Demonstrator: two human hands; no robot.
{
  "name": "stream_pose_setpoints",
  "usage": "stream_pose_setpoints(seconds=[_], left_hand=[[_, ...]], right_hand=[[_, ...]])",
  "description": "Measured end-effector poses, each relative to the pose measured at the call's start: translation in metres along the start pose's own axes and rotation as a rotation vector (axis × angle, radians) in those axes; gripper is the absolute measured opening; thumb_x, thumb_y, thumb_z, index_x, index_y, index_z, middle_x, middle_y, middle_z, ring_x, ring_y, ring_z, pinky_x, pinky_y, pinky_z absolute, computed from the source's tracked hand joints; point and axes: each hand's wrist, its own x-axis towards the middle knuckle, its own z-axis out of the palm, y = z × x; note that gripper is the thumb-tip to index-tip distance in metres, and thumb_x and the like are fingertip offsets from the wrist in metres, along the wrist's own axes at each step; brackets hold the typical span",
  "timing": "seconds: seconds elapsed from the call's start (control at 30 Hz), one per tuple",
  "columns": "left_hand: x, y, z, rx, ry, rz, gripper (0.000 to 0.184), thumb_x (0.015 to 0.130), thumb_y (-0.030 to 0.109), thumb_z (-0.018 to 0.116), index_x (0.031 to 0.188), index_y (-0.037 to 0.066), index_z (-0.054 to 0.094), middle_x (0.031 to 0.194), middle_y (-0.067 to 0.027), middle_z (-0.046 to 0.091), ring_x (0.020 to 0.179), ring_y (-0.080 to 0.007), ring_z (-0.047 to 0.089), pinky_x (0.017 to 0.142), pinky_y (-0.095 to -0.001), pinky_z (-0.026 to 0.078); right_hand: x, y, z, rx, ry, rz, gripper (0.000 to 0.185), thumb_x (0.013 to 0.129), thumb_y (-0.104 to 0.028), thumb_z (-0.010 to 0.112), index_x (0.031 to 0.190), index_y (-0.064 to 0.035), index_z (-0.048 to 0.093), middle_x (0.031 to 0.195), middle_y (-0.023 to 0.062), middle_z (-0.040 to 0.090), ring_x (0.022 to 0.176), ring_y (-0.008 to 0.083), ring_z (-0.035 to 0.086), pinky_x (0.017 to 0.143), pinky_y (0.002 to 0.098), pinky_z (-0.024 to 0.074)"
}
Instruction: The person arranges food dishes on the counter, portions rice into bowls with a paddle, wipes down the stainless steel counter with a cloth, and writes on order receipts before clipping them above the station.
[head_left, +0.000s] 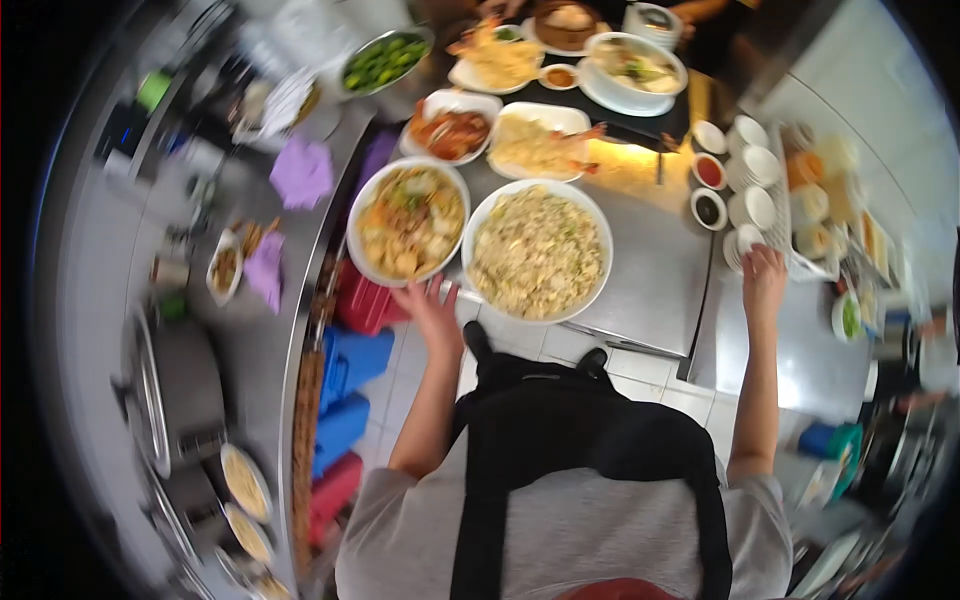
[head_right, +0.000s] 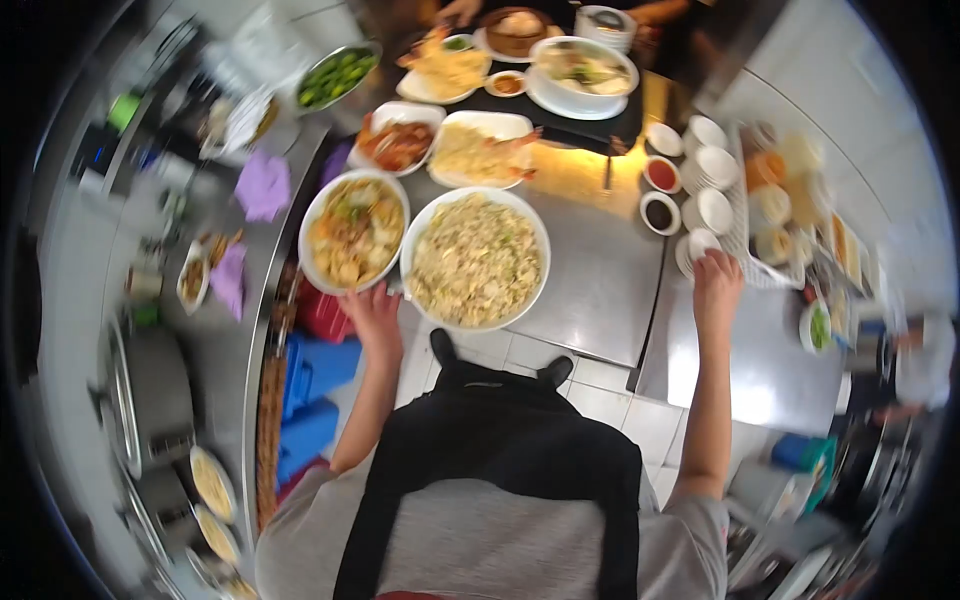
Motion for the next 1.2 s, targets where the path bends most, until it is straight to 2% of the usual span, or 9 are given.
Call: stream_pose_setpoints(seconds=[0.13, 0.37, 0.47, 0.53, 0.63, 0.73, 0.87, 1.0, 1.2], left_hand=[[0.01, -0.039, 0.036, -0.074, 0.202, 0.424, 0.076, 0.09, 0.044, 0.038, 0.137, 0.022, -0.018, 0.147, -0.0077, -0.001, 0.134, -0.0255, 0.009, 0.106, -0.0481, 0.006], [0.012, -0.04, 0.049, -0.16, 0.223, 0.486, 0.073, 0.093, 0.039, 0.035, 0.135, 0.022, -0.022, 0.146, -0.0107, -0.002, 0.131, -0.0273, 0.017, 0.108, -0.0406, 0.016], [0.001, -0.023, 0.053, -0.363, 0.073, 0.407, 0.061, 0.092, 0.045, 0.031, 0.139, 0.011, 0.013, 0.142, -0.0124, 0.02, 0.128, -0.0236, 0.024, 0.107, -0.0364, 0.016], [-0.021, -0.012, 0.068, -0.067, 0.407, 0.559, 0.061, 0.091, 0.048, 0.03, 0.134, 0.006, 0.027, 0.138, -0.0105, 0.03, 0.119, -0.0235, 0.036, 0.104, -0.0338, 0.021], [-0.062, -0.009, 0.059, 0.186, 0.201, 0.661, 0.079, 0.082, 0.019, 0.053, 0.14, 0.006, 0.001, 0.143, -0.0175, 0.011, 0.127, -0.0281, 0.025, 0.103, -0.0411, 0.023], [-0.13, -0.016, 0.109, 0.325, -0.445, 0.769, 0.076, 0.08, 0.011, 0.055, 0.14, 0.006, 0.009, 0.144, -0.0154, 0.009, 0.129, -0.0278, 0.023, 0.103, -0.0409, 0.026], [-0.194, -0.088, 0.179, 0.702, -1.31, -0.027, 0.077, 0.072, 0.006, 0.065, 0.136, 0.002, 0.022, 0.143, -0.0155, 0.016, 0.129, -0.0273, 0.024, 0.102, -0.0428, 0.027], [-0.26, -0.165, 0.243, 0.86, -1.298, 0.359, 0.088, 0.064, 0.007, 0.072, 0.136, 0.002, 0.021, 0.139, -0.0187, 0.023, 0.129, -0.0315, 0.024, 0.103, -0.0409, 0.025], [-0.325, -0.217, 0.293, 0.91, -1.077, 0.38, 0.096, 0.059, 0.007, 0.075, 0.136, 0.004, 0.019, 0.13, -0.0191, 0.037, 0.118, -0.0325, 0.036, 0.099, -0.0397, 0.03]], right_hand=[[-0.006, -0.004, 0.003, 0.151, 0.104, 0.024, 0.008, 0.077, -0.006, 0.058, 0.084, -0.0022, 0.059, 0.096, 0.0093, 0.059, 0.09, 0.0267, 0.054, 0.078, 0.0379, 0.0411], [-0.042, -0.021, -0.016, 0.387, 0.262, -0.106, 0.01, 0.074, -0.001, 0.06, 0.084, -0.0028, 0.058, 0.09, 0.0108, 0.058, 0.085, 0.0254, 0.054, 0.077, 0.0389, 0.0425], [-0.066, -0.024, -0.028, 0.334, 0.157, -0.246, 0.011, 0.07, -0.003, 0.063, 0.08, -0.0041, 0.057, 0.087, 0.0089, 0.057, 0.082, 0.0242, 0.055, 0.08, 0.0406, 0.0422], [-0.086, -0.012, -0.031, 0.306, 0.113, -0.203, 0.011, 0.07, -0.005, 0.064, 0.077, -0.0047, 0.056, 0.086, 0.0073, 0.058, 0.082, 0.0221, 0.055, 0.083, 0.0432, 0.0406], [-0.117, 0.021, -0.035, 0.193, 0.089, -0.079, 0.009, 0.071, -0.008, 0.063, 0.075, -0.0053, 0.056, 0.087, 0.0053, 0.058, 0.082, 0.0202, 0.055, 0.085, 0.0444, 0.0382], [-0.135, 0.045, -0.053, 0.196, -0.052, -0.008, 0.017, 0.071, -0.016, 0.065, 0.083, -0.0048, 0.058, 0.098, 0.0079, 0.057, 0.09, 0.0244, 0.053, 0.085, 0.0421, 0.0382], [-0.134, 0.146, -0.065, 0.222, 0.154, 0.236, 0.029, 0.071, -0.015, 0.066, 0.097, -0.0045, 0.057, 0.107, 0.0123, 0.053, 0.095, 0.0306, 0.051, 0.082, 0.0377, 0.0421], [-0.112, 0.338, -0.12, 0.059, 0.328, 0.701, 0.012, 0.072, -0.01, 0.061, 0.082, -0.0028, 0.062, 0.084, 0.0159, 0.061, 0.083, 0.0318, 0.059, 0.072, 0.0398, 0.0468], [-0.107, 0.491, -0.109, -0.186, -0.171, 0.534, 0.014, 0.068, -0.011, 0.059, 0.079, -0.0053, 0.065, 0.079, 0.0149, 0.063, 0.075, 0.0303, 0.062, 0.068, 0.04, 0.0492]])
